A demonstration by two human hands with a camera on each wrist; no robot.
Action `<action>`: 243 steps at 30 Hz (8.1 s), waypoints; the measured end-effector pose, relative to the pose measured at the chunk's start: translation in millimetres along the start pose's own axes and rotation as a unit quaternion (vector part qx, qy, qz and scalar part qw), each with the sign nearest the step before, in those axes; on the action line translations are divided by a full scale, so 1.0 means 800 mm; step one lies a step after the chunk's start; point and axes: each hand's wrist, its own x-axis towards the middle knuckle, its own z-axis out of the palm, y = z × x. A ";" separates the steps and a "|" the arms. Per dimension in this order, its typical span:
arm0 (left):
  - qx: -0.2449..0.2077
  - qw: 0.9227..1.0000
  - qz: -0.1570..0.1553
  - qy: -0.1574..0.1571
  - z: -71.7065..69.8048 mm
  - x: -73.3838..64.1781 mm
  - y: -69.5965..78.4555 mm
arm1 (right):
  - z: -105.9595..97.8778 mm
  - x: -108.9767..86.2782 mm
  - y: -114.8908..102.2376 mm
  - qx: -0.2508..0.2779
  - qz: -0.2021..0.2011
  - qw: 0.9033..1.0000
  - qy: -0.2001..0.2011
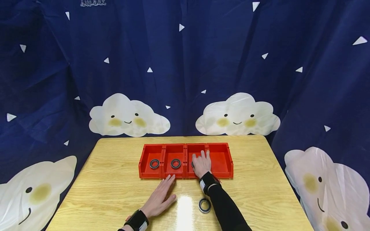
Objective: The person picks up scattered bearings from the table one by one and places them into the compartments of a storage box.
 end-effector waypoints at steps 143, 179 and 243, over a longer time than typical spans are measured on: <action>-0.027 0.998 0.029 0.047 -0.014 0.027 0.011 | -0.029 -0.176 0.065 0.097 0.020 0.993 0.065; -0.027 0.998 0.032 0.050 -0.018 0.024 0.010 | -0.052 -0.125 0.096 0.083 0.024 0.993 0.082; -0.024 0.999 0.013 0.039 -0.018 0.018 0.005 | -0.016 -0.038 0.102 -0.056 0.050 0.995 -0.061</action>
